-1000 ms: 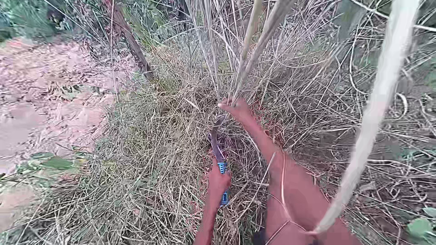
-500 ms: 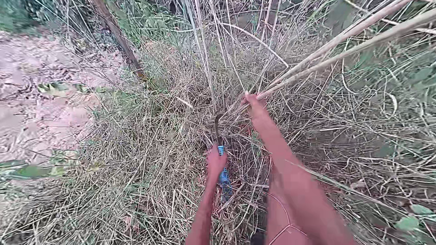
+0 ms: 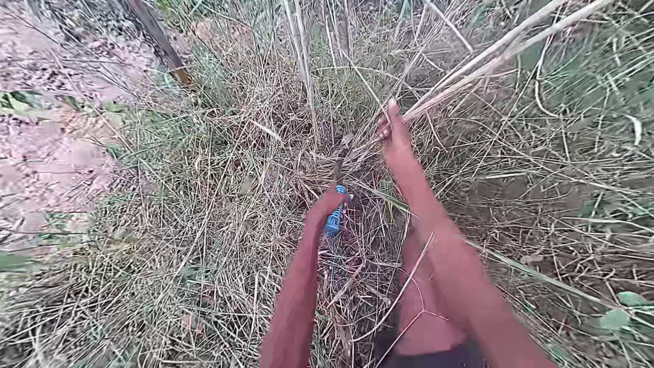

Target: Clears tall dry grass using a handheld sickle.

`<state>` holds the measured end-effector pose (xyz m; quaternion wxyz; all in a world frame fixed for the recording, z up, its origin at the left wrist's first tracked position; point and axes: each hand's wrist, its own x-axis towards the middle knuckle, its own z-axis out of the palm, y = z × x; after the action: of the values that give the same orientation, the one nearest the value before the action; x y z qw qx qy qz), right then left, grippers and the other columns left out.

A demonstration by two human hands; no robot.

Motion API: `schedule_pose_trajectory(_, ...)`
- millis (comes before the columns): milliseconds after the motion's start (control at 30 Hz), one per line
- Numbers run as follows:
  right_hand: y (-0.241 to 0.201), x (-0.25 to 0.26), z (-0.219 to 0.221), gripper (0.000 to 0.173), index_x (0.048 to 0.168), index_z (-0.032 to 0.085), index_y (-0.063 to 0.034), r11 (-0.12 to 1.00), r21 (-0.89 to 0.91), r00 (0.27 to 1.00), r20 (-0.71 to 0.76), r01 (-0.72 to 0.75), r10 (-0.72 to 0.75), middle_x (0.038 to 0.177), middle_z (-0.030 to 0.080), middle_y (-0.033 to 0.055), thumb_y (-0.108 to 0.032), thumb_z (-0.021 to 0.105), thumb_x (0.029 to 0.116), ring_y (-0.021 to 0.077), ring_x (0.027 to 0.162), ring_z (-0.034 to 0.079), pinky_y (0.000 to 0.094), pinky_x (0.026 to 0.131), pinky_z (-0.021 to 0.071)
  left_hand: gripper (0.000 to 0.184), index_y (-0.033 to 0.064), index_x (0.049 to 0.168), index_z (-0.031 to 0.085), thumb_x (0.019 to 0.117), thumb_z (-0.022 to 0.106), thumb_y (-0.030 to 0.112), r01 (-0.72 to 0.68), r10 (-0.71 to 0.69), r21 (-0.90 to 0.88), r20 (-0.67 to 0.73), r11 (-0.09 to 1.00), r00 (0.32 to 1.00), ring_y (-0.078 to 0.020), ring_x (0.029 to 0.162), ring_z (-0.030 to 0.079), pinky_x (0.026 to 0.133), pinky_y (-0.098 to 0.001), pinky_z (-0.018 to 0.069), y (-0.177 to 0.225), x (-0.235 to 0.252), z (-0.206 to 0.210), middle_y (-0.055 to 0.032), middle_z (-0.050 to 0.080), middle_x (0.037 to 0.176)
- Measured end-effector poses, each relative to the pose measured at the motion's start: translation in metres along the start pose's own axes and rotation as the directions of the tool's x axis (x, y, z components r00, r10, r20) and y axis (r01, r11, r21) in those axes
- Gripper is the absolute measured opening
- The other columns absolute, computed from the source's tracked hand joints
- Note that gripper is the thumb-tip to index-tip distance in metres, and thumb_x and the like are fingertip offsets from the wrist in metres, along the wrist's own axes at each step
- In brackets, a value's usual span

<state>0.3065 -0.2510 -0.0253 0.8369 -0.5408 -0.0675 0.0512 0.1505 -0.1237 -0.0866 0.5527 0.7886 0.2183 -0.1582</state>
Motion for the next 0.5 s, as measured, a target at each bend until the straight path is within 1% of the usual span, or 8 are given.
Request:
schedule_pose_trajectory(67, 0.004, -0.002, -0.005, 0.04, 0.081, 0.054, -0.0129, 0.999, -0.047, 0.999, 0.049, 0.008, -0.006, 0.056, 0.049, -0.0094, -0.031, 0.038, 0.1125, 0.0004, 0.047, 0.045, 0.0176, 0.052, 0.0448, 0.057, 0.0029, 0.152, 0.032, 0.1025, 0.058, 0.014, 0.075, -0.074, 0.025, -0.025, 0.997, 0.997, -0.0208, 0.075, 0.063, 0.072, -0.0391, 0.0566, -0.017, -0.046, 0.012, -0.0171, 0.062, 0.103)
schedule_pose_trajectory(133, 0.0, -0.018, 0.0, 0.039, 0.078, 0.051, -0.0143, 0.993, -0.109, 0.969, 0.248, 0.046, -0.018, 0.054, 0.045, -0.0117, -0.022, 0.034, 0.112, -0.0017, 0.044, 0.042, 0.0152, 0.048, 0.0409, 0.061, -0.0014, 0.154, 0.025, 0.1016, 0.055, 0.008, 0.128, -0.13, -0.036, -0.073, 0.991, 0.989, -0.0183, 0.071, 0.065, 0.068, -0.0354, 0.058, -0.039, -0.105, 0.015, -0.0151, 0.06, 0.098)
schedule_pose_trajectory(200, -0.003, -0.034, 0.016, 0.043, 0.07, 0.049, -0.0165, 0.991, -0.11, 0.934, 0.357, 0.075, -0.031, 0.05, 0.042, -0.0128, -0.019, 0.034, 0.1108, -0.0023, 0.042, 0.037, 0.015, 0.046, 0.0351, 0.062, -0.0012, 0.154, 0.022, 0.1017, 0.053, 0.007, 0.155, -0.156, -0.02, -0.072, 0.988, 0.985, -0.0163, 0.07, 0.064, 0.067, -0.0329, 0.0579, -0.038, -0.112, 0.006, -0.0138, 0.059, 0.097)
schedule_pose_trajectory(300, 0.001, -0.03, 0.009, 0.048, 0.064, 0.045, -0.0173, 0.999, 0.021, 0.98, 0.196, 0.032, -0.036, 0.045, 0.04, -0.0116, -0.016, 0.034, 0.1108, -0.0022, 0.037, 0.035, 0.0149, 0.042, 0.0341, 0.059, 0.0007, 0.154, 0.028, 0.103, 0.056, 0.013, 0.157, -0.15, 0.296, -0.047, 0.942, 0.988, -0.0246, 0.085, 0.067, 0.08, -0.0421, 0.0565, -0.001, -0.052, 0.002, -0.0201, 0.063, 0.108)
schedule_pose_trajectory(333, 0.001, -0.03, 0.009, 0.048, 0.064, 0.044, -0.0177, 0.999, 0.043, 0.987, 0.156, 0.025, -0.032, 0.045, 0.039, -0.0116, -0.016, 0.034, 0.1109, -0.0019, 0.038, 0.034, 0.015, 0.043, 0.034, 0.062, 0.0012, 0.154, 0.029, 0.1016, 0.059, 0.014, 0.145, -0.131, 0.35, -0.063, 0.925, 0.989, -0.0316, 0.092, 0.068, 0.084, -0.049, 0.0563, 0.009, -0.029, 0.006, -0.0246, 0.064, 0.113)
schedule_pose_trajectory(400, -0.003, -0.029, 0.015, 0.042, 0.069, 0.045, -0.0173, 0.999, 0.015, 0.995, 0.097, 0.036, -0.037, 0.049, 0.04, -0.0112, -0.016, 0.037, 0.1102, -0.0011, 0.04, 0.034, 0.0157, 0.045, 0.0333, 0.072, -0.0006, 0.156, 0.027, 0.0975, 0.065, 0.017, 0.137, -0.088, 0.379, -0.144, 0.915, 0.986, -0.046, 0.11, 0.066, 0.094, -0.0624, 0.052, 0.027, 0.008, 0.018, -0.0333, 0.061, 0.125)
schedule_pose_trajectory(433, -0.004, -0.027, 0.014, 0.041, 0.07, 0.046, -0.0164, 0.999, 0.001, 0.997, 0.061, 0.039, -0.039, 0.05, 0.04, -0.0106, -0.017, 0.039, 0.1102, -0.0003, 0.042, 0.033, 0.0164, 0.046, 0.0335, 0.072, -0.0017, 0.155, 0.029, 0.0959, 0.066, 0.018, 0.139, -0.075, 0.377, -0.179, 0.916, 0.981, -0.0475, 0.113, 0.064, 0.095, -0.0635, 0.0514, 0.029, 0.016, 0.027, -0.034, 0.061, 0.126)
schedule_pose_trajectory(500, -0.001, -0.03, 0.008, 0.038, 0.074, 0.047, -0.0141, 0.999, -0.02, 1.0, 0.003, 0.026, -0.026, 0.051, 0.04, -0.01, -0.019, 0.039, 0.1111, -0.0007, 0.041, 0.034, 0.0157, 0.045, 0.034, 0.072, -0.0035, 0.155, 0.027, 0.0972, 0.066, 0.014, 0.157, -0.105, 0.327, -0.172, 0.932, 0.98, -0.0462, 0.112, 0.065, 0.096, -0.0612, 0.0516, 0.012, -0.018, 0.042, -0.0344, 0.061, 0.125)
